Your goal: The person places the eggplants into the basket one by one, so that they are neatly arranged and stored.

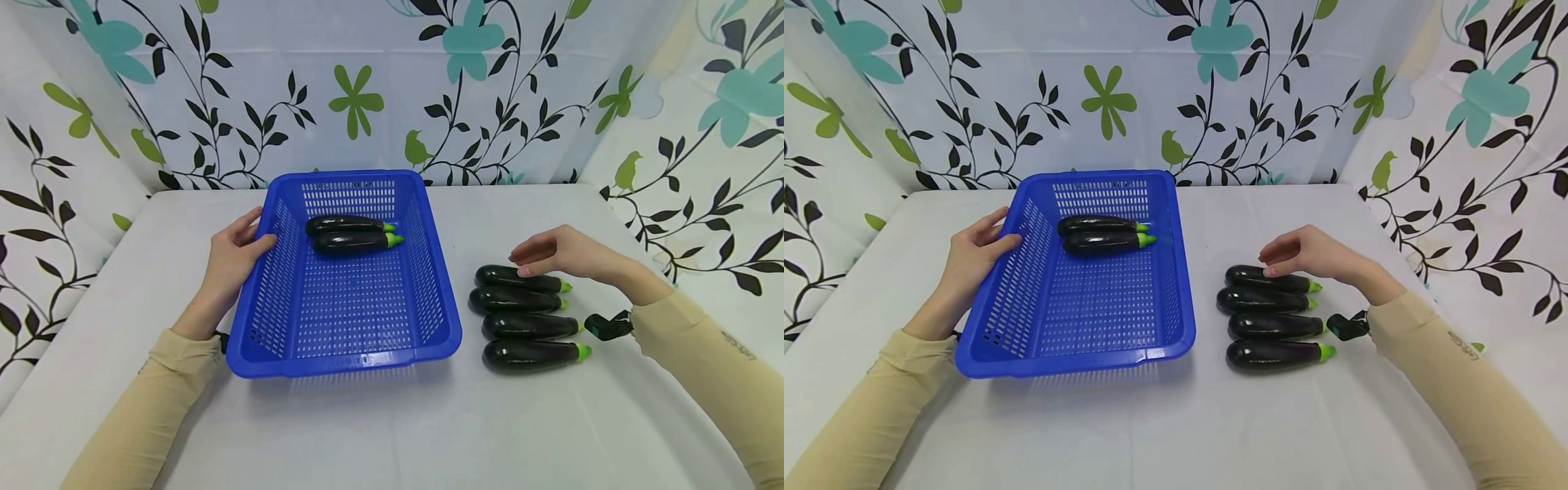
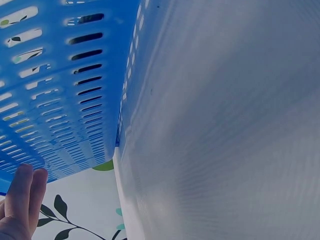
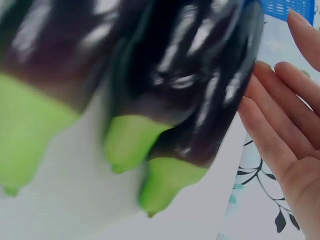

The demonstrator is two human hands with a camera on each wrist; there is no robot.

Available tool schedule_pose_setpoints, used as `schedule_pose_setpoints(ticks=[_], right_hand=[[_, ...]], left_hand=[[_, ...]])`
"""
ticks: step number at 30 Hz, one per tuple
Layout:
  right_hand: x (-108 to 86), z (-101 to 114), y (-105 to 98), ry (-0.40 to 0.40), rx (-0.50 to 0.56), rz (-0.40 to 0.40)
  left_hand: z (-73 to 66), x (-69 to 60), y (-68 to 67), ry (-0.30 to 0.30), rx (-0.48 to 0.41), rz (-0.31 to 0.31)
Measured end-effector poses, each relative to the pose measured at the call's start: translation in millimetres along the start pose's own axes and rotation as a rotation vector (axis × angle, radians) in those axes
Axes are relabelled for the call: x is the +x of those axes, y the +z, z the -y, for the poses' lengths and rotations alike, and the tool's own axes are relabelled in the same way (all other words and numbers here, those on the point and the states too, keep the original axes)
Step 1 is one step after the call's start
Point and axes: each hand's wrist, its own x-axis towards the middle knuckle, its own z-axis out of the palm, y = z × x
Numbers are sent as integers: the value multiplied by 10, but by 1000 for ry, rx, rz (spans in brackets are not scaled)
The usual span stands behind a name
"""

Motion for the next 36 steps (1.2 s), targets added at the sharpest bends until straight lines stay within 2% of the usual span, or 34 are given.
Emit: schedule_pose_setpoints(ticks=[13, 36], right_hand=[[14, -159, 95, -1, 19, 20], [72, -172, 139, -2, 34, 24]], left_hand=[[20, 1, 1, -4, -12, -1], [-9, -4, -1, -5, -17, 0]])
